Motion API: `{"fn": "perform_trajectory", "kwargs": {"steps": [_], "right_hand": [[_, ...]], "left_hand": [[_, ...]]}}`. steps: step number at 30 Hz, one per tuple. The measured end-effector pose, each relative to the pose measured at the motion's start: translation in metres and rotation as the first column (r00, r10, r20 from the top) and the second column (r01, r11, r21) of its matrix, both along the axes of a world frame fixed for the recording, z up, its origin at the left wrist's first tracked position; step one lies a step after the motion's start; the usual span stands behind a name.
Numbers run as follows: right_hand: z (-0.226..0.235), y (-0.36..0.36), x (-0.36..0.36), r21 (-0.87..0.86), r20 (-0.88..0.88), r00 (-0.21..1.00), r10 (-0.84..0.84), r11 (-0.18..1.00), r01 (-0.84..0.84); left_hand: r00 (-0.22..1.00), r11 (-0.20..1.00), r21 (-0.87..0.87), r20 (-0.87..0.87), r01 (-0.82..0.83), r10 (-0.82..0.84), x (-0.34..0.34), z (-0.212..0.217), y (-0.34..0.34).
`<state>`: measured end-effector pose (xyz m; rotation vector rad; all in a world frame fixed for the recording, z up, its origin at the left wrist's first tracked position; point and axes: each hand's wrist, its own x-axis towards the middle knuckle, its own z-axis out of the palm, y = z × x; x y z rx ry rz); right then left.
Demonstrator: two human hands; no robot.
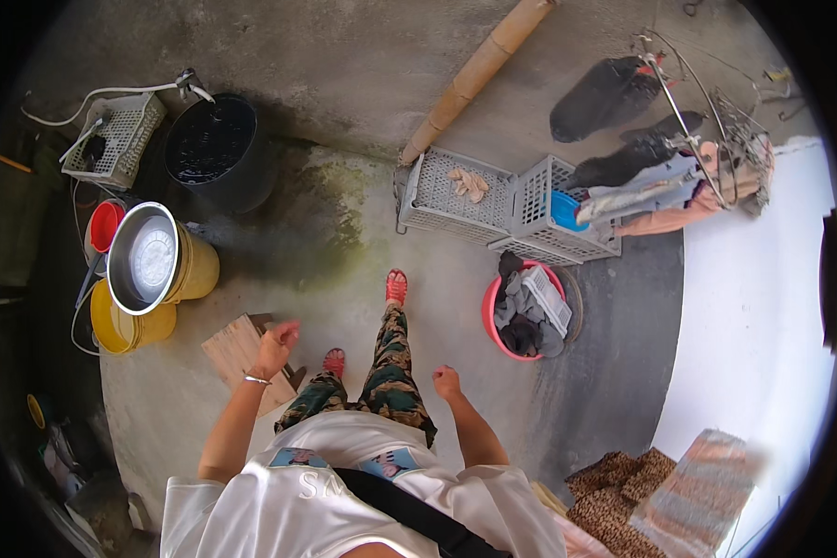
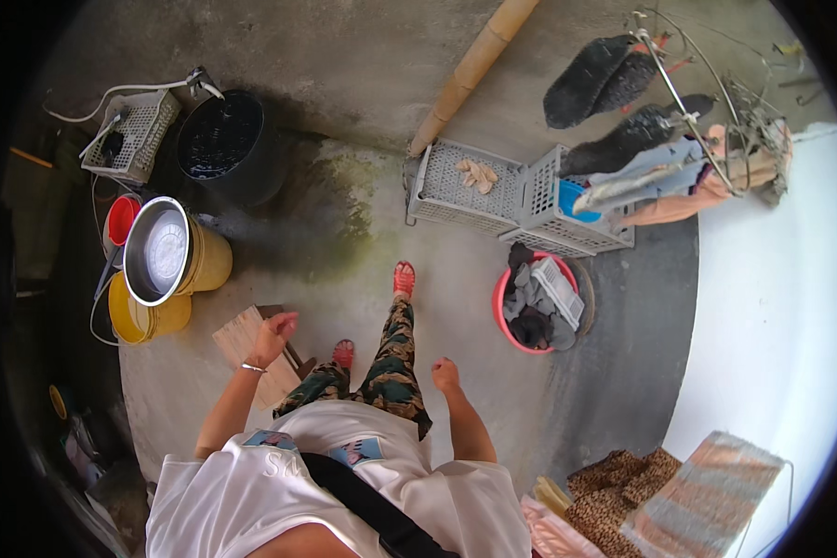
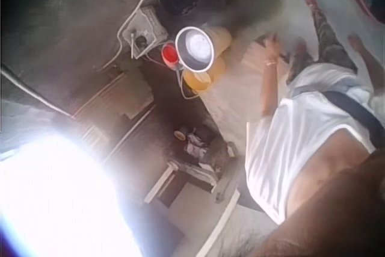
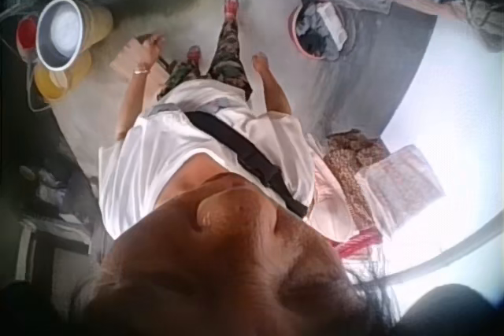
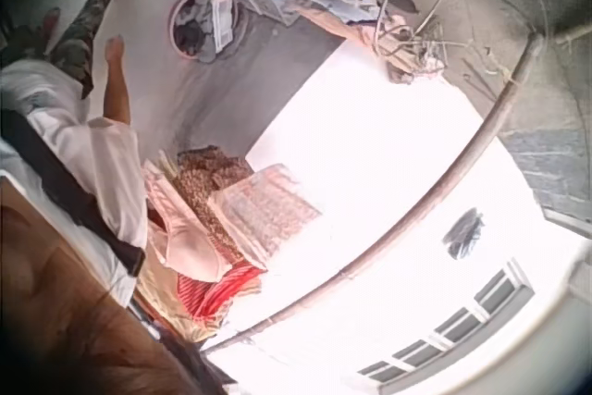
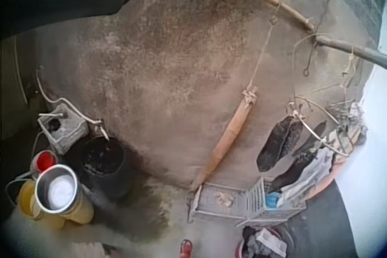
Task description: The person hangs a white cloth on a clothesline, then walks to a washing area to pick up a small cloth and a green sponge. They fill a metal basin with water using a red scoop, place the basin on a concrete ledge, and wash the small cloth by hand using the sponge and water.
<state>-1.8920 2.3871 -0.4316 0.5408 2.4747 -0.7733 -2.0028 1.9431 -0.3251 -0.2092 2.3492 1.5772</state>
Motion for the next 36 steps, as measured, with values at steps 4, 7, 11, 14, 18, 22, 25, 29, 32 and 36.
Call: {"fn": "perform_trajectory", "kwargs": {"steps": [4, 7, 11, 14, 18, 22, 25, 29, 32, 36], "right_hand": [[-0.066, 0.03, -0.122, 0.035, -0.07, 0.996, 0.063, 0.998, -0.061], [-0.104, 0.041, -0.227, 0.128, -0.038, 0.995, 0.096, 0.988, -0.091], [-0.13, 0.059, -0.377, 0.129, -0.174, 0.97, 0.172, 0.98, -0.15], [-0.168, 0.086, -0.476, 0.151, -0.238, 0.96, 0.148, 0.982, -0.114], [-0.207, 0.115, -0.568, 0.251, -0.175, 0.97, 0.17, 0.96, -0.123], [-0.248, 0.151, -0.612, 0.287, -0.067, 0.98, 0.188, 0.944, -0.162], [-0.259, 0.143, -0.638, 0.229, 0.116, 0.964, 0.238, 0.938, -0.259], [-0.282, 0.154, -0.646, 0.252, 0.171, 0.951, 0.259, 0.922, -0.296], [-0.296, 0.161, -0.642, 0.217, 0.06, 0.991, 0.12, 0.968, -0.13], [-0.27, 0.143, -0.6, 0.018, -0.4, 0.913, 0.085, 0.996, -0.085]], "left_hand": [[0.971, 0.979, 0.08, 0.164, -0.19, 0.175, 0.007, -0.026, 0.035], [0.9, 0.925, 0.1, 0.292, -0.366, 0.325, 0.006, -0.051, 0.062], [0.784, 0.838, 0.089, 0.417, -0.539, 0.46, -0.009, -0.057, 0.105], [0.723, 0.839, 0.088, 0.56, -0.538, 0.405, -0.035, -0.073, 0.132], [0.673, 0.808, 0.125, 0.634, -0.575, 0.38, -0.057, -0.111, 0.156], [0.641, 0.804, 0.124, 0.678, -0.581, 0.359, -0.095, -0.136, 0.158], [0.571, 0.735, 0.099, 0.701, -0.671, 0.427, -0.103, -0.144, 0.15], [0.523, 0.733, 0.018, 0.713, -0.68, 0.467, -0.112, -0.147, 0.144], [0.512, 0.779, -0.039, 0.733, -0.626, 0.448, -0.11, -0.149, 0.143], [0.586, 0.773, 0.047, 0.681, -0.633, 0.439, -0.117, -0.145, 0.155]]}}
